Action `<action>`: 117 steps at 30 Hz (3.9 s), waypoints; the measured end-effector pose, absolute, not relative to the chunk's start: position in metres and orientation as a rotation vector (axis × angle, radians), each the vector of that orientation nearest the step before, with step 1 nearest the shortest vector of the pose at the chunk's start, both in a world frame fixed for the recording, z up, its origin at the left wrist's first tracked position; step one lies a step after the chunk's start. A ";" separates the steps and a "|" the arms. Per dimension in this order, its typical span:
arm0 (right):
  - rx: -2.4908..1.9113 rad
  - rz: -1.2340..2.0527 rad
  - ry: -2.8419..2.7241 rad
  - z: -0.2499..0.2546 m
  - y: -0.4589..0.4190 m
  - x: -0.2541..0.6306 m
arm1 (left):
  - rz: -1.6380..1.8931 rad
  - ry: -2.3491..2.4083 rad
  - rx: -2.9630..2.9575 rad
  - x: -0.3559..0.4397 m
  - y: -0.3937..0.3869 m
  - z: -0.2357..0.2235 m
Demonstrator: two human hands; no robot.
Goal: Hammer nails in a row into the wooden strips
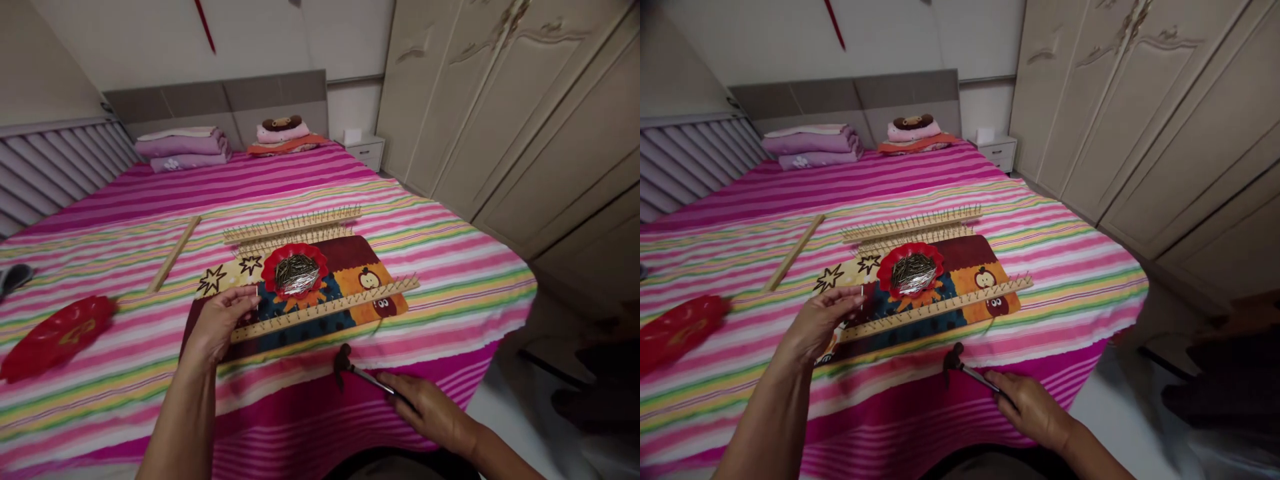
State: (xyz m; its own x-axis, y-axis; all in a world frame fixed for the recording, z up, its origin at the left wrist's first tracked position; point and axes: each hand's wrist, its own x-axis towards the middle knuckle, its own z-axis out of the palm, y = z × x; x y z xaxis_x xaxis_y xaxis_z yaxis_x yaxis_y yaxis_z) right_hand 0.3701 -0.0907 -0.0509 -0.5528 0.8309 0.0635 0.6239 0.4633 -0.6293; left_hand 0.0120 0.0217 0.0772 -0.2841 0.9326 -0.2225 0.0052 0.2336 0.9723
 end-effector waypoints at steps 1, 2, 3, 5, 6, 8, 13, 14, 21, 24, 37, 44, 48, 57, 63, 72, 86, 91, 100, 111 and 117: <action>-1.229 0.791 -2.359 -0.052 -0.091 0.371 | 1.251 1.566 0.847 0.006 0.012 0.075; -1.229 0.792 -2.368 -0.053 -0.091 0.371 | 1.291 1.590 0.789 0.000 0.003 0.071; -1.227 0.789 -2.378 -0.054 -0.091 0.372 | 1.329 1.614 0.740 -0.005 -0.004 0.066; -1.219 0.771 -2.393 -0.056 -0.091 0.372 | 1.401 1.657 0.683 -0.011 -0.015 0.053; -1.211 0.762 -2.400 -0.057 -0.091 0.373 | 1.433 1.679 0.679 -0.012 -0.018 0.045; -1.198 0.744 -2.407 -0.059 -0.091 0.373 | 1.481 1.723 0.707 -0.011 -0.022 0.029; -1.180 0.717 -2.412 -0.062 -0.092 0.373 | 1.508 1.770 0.820 0.001 -0.022 -0.002; -1.179 0.715 -2.417 -0.062 -0.092 0.373 | 1.513 1.781 0.832 0.003 -0.021 -0.006; -1.183 0.715 -2.434 -0.061 -0.091 0.373 | 1.548 1.846 0.842 0.007 -0.021 -0.017; -1.191 0.713 -2.425 -0.062 -0.092 0.374 | 1.562 1.837 0.836 0.007 -0.021 -0.020; -1.135 1.065 -2.136 -0.025 -0.094 0.342 | 1.370 2.121 1.197 0.012 -0.026 -0.024; -1.088 1.519 -1.666 0.047 -0.071 0.263 | 1.390 2.126 1.413 0.014 -0.027 -0.033; -1.028 1.464 -1.760 0.057 -0.052 0.232 | 1.419 2.115 1.398 0.013 -0.027 -0.038; -0.938 1.288 -1.979 0.045 -0.043 0.209 | 1.375 2.160 1.349 0.014 -0.028 -0.038; -0.900 1.255 -1.994 0.047 -0.059 0.251 | 1.370 2.102 1.294 0.014 -0.029 -0.031; -1.044 0.851 -2.382 -0.022 -0.083 0.359 | 1.414 2.271 1.487 0.031 -0.039 -0.001; -1.188 0.793 -2.349 -0.045 -0.085 0.373 | -0.036 2.210 2.184 0.077 0.102 0.040; -1.173 0.819 -2.321 -0.047 -0.085 0.373 | -0.096 2.206 2.197 0.072 0.110 0.036; -1.149 0.860 -2.257 -0.055 -0.086 0.374 | -0.069 1.977 2.309 0.063 0.109 0.036; -1.153 0.778 -2.292 -0.047 -0.086 0.371 | 0.260 1.910 2.142 0.045 0.095 0.062; -1.161 0.821 -2.298 -0.050 -0.086 0.371 | 0.967 1.597 1.202 0.024 0.045 0.077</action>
State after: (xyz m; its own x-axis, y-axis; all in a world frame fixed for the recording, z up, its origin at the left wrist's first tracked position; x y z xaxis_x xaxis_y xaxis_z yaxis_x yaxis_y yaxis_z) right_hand 0.3714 -0.0865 -0.0499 -0.5538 0.8250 0.1129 0.5666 0.4727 -0.6750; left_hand 0.0237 0.0453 0.0774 -0.1345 0.9717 -0.1943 0.2775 0.2252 0.9340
